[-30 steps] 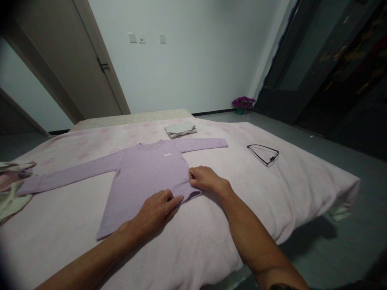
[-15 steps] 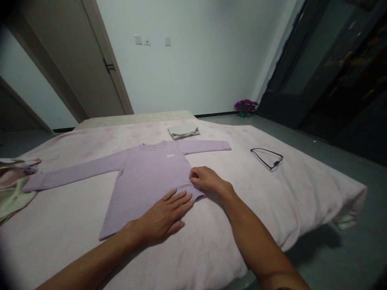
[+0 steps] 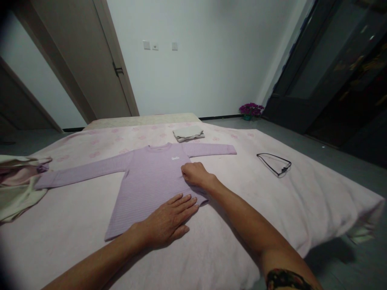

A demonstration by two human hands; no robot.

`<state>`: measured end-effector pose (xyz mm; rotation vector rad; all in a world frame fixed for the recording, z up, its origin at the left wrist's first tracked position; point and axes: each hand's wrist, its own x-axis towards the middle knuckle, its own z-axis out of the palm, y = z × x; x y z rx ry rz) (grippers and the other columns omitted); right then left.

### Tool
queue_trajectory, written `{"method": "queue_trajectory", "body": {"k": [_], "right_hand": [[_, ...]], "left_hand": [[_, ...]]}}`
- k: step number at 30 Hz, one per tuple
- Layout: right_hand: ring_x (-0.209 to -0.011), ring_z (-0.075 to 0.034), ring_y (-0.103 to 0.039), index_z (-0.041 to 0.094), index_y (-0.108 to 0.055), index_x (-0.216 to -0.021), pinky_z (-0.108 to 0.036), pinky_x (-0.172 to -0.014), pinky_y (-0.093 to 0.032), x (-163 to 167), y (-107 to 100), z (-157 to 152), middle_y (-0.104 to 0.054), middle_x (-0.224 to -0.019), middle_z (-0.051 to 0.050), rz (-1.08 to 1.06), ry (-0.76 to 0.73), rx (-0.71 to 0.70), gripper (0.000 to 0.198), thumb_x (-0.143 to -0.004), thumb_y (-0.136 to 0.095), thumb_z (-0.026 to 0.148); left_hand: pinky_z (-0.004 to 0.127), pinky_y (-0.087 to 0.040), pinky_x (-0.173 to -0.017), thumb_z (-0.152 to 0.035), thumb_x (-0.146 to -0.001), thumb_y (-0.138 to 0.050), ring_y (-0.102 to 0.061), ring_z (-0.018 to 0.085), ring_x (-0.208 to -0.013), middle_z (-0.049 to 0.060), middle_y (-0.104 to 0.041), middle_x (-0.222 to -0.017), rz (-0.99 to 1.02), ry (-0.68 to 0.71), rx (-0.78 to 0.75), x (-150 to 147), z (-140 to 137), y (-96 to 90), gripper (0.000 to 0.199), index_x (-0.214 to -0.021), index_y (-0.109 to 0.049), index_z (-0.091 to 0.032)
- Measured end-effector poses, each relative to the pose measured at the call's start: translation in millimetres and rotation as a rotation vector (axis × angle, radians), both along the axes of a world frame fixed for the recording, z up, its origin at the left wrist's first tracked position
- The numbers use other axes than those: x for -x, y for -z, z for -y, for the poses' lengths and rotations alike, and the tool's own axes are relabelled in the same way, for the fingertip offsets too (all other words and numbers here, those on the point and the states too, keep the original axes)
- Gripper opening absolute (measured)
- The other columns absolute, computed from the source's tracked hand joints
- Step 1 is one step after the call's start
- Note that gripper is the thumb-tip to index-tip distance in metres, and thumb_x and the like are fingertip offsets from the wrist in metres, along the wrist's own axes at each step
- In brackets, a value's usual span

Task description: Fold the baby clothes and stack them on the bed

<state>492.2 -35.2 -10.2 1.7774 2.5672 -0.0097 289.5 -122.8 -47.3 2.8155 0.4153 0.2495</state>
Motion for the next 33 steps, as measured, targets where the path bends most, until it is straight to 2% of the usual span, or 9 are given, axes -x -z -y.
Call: {"method": "queue_trajectory", "body": {"k": [3,9,15,19,21,23,25,28,33], "right_hand": [[-0.095,-0.023,-0.067,0.02,-0.069,-0.107,-0.028,-0.075,-0.041,-2,0,-1,-0.072,-0.11,-0.011,-0.012,0.023,-0.035,0.024,-0.094,-0.05,0.027],[-0.095,-0.021,-0.066,0.02,-0.071,-0.101,-0.027,-0.077,-0.041,-9,2,-12,-0.073,-0.105,-0.008,-0.023,0.035,0.029,0.025,-0.096,-0.049,0.032],[-0.105,-0.021,-0.064,0.021,-0.066,-0.115,-0.027,-0.081,-0.043,-8,4,-35,-0.07,-0.119,-0.008,-0.032,0.103,-0.019,0.026,-0.094,-0.051,0.027],[-0.104,-0.023,-0.065,0.02,-0.068,-0.106,-0.029,-0.082,-0.043,-5,6,-43,-0.071,-0.115,-0.01,0.002,0.091,0.005,0.023,-0.095,-0.048,0.024],[-0.105,-0.024,-0.065,0.019,-0.067,-0.11,-0.03,-0.084,-0.044,-4,5,-46,-0.07,-0.117,-0.012,0.017,0.098,0.002,0.026,-0.097,-0.045,0.023],[-0.107,-0.025,-0.065,0.018,-0.065,-0.114,-0.031,-0.085,-0.044,-5,5,-48,-0.068,-0.12,-0.014,0.025,0.119,-0.01,0.028,-0.098,-0.042,0.023],[-0.106,-0.025,-0.065,0.018,-0.064,-0.116,-0.031,-0.084,-0.044,-6,6,-49,-0.068,-0.12,-0.014,0.027,0.141,-0.023,0.029,-0.099,-0.041,0.024],[-0.104,-0.024,-0.065,0.02,-0.065,-0.112,-0.03,-0.082,-0.045,-10,9,-51,-0.07,-0.117,-0.01,0.017,0.154,-0.034,0.027,-0.099,-0.043,0.028],[-0.107,-0.023,-0.064,0.021,-0.065,-0.113,-0.029,-0.084,-0.045,-12,11,-64,-0.07,-0.118,-0.009,-0.007,0.186,-0.071,0.029,-0.1,-0.041,0.028]], "left_hand": [[0.049,-0.016,-0.125,-0.038,-0.098,-0.048,-0.021,0.028,-0.152,0.011,-0.028,-0.164,-0.013,0.004,0.012,-1,-1,-0.4,0.064,-0.156,-0.028,-0.019],[0.051,-0.015,-0.124,-0.04,-0.098,-0.046,-0.021,0.029,-0.152,0.01,-0.029,-0.163,-0.026,0.004,0.024,-1,-2,-0.7,0.062,-0.155,-0.03,-0.02],[0.05,-0.023,-0.121,-0.037,-0.095,-0.053,-0.033,0.029,-0.147,0.009,-0.039,-0.159,0.014,-0.012,0.02,-3,-3,-6.0,0.058,-0.148,-0.038,-0.022],[0.041,-0.04,-0.107,-0.034,-0.096,-0.053,-0.056,0.024,-0.121,0.006,-0.064,-0.131,0.065,-0.037,0.016,-19,-13,-13.2,0.03,-0.124,-0.058,-0.023],[0.037,-0.045,-0.096,-0.035,-0.099,-0.049,-0.06,0.022,-0.104,0.004,-0.069,-0.112,0.071,-0.056,0.008,-28,-19,-13.6,0.021,-0.11,-0.062,-0.022],[0.035,-0.047,-0.09,-0.034,-0.1,-0.047,-0.058,0.021,-0.097,0.004,-0.067,-0.103,0.089,-0.092,0.006,-36,-24,-11.3,0.02,-0.104,-0.062,-0.022],[0.034,-0.047,-0.088,-0.032,-0.1,-0.048,-0.056,0.021,-0.097,0.004,-0.065,-0.104,0.113,-0.129,0.009,-41,-26,-7.9,0.018,-0.106,-0.061,-0.022],[0.037,-0.047,-0.09,-0.031,-0.098,-0.052,-0.054,0.023,-0.101,0.006,-0.063,-0.111,0.114,-0.165,-0.017,-43,-22,-5.1,0.024,-0.12,-0.056,-0.022],[0.04,-0.048,-0.095,-0.028,-0.097,-0.051,-0.054,0.025,-0.109,0.008,-0.059,-0.127,0.082,-0.132,-0.069,-43,-17,-7.7,0.034,-0.131,-0.051,-0.024]]}}
